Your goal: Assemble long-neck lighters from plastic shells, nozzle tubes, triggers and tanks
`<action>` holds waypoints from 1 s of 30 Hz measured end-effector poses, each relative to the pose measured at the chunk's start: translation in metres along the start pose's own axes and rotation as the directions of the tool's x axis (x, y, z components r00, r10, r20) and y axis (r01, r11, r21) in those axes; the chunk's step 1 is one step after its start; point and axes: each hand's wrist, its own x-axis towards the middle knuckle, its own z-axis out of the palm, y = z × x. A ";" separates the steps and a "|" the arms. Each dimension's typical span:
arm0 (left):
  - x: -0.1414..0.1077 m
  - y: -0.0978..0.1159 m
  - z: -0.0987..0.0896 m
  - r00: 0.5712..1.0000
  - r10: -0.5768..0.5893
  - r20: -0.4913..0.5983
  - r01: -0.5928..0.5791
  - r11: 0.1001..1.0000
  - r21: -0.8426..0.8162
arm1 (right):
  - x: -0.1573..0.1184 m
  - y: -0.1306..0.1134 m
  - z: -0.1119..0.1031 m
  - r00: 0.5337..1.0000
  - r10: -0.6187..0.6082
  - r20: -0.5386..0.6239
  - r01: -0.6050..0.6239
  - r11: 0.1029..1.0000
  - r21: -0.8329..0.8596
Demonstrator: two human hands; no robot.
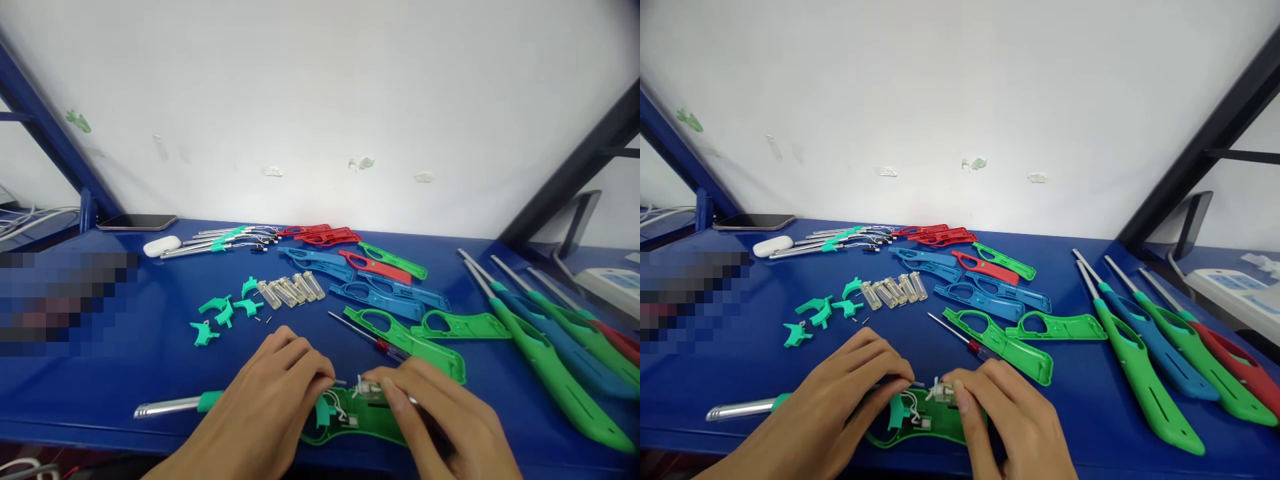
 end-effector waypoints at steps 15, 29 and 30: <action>-0.002 0.007 0.001 0.993 -0.087 -0.078 0.073 0.983 -0.170 | -0.002 0.000 0.001 1.000 -0.004 0.026 0.004 1.000 0.020; -0.002 0.009 0.003 0.996 -0.061 -0.069 0.049 0.986 -0.162 | 0.005 -0.002 0.000 0.998 -0.063 -0.008 0.063 0.998 0.020; -0.002 0.009 0.003 0.996 -0.061 -0.063 0.050 0.987 -0.153 | 0.004 -0.002 0.000 0.998 -0.065 -0.003 0.065 0.997 0.028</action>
